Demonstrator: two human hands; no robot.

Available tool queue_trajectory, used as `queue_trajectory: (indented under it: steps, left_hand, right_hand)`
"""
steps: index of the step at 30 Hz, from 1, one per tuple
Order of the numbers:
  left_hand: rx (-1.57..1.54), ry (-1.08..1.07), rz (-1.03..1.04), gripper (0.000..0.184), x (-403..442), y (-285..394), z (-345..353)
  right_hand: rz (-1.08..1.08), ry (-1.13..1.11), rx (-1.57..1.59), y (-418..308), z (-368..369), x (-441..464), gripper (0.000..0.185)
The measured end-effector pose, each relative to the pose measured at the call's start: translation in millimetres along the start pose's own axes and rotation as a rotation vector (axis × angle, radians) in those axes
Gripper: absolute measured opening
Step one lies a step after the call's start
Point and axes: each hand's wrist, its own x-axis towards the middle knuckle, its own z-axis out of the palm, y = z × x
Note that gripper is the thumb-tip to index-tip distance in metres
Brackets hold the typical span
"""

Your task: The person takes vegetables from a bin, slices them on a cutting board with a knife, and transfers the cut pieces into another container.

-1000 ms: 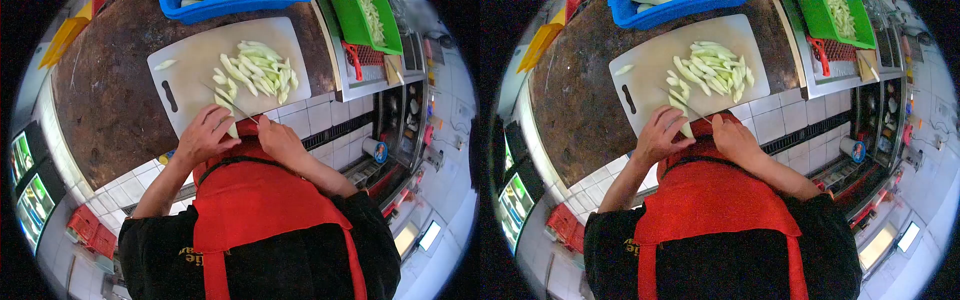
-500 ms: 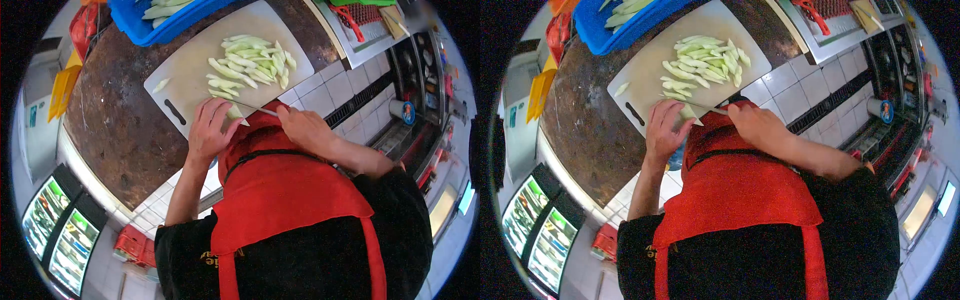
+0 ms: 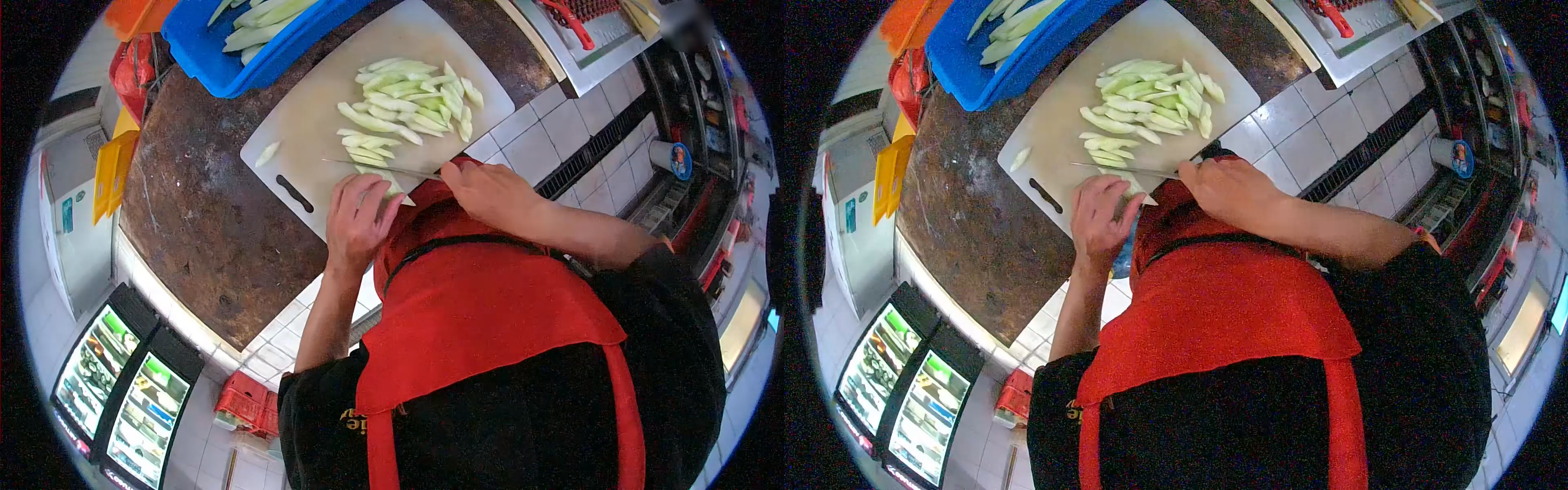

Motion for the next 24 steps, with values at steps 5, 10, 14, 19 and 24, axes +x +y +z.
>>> queue_trajectory:
  steps: [5, 10, 14, 19, 24]
  left_hand:
    - [-0.002, 0.038, -0.021, 0.032, -4.9, 2.5, 4.4]
    - [0.034, 0.025, 0.004, 0.032, -6.2, 17.2, 2.6]
    - [0.049, 0.036, -0.008, 0.029, -6.6, 11.3, 8.1]
    - [0.049, 0.000, -0.004, 0.026, -8.9, 18.1, 5.4]
    - [0.059, 0.017, -0.022, 0.024, -6.0, 12.2, 2.4]
  right_hand:
    - [0.045, -0.139, -0.039, 0.6, -3.0, -22.3, 0.012]
    - [-0.047, 0.037, -0.028, 4.1, 18.7, 3.0, 0.012]
    - [-0.050, 0.009, -0.033, 4.8, 19.0, 3.0, 0.013]
    - [-0.023, 0.028, -0.015, 2.4, 13.8, 3.4, 0.015]
    - [0.001, 0.013, -0.036, 5.9, 0.2, 6.9, 0.013]
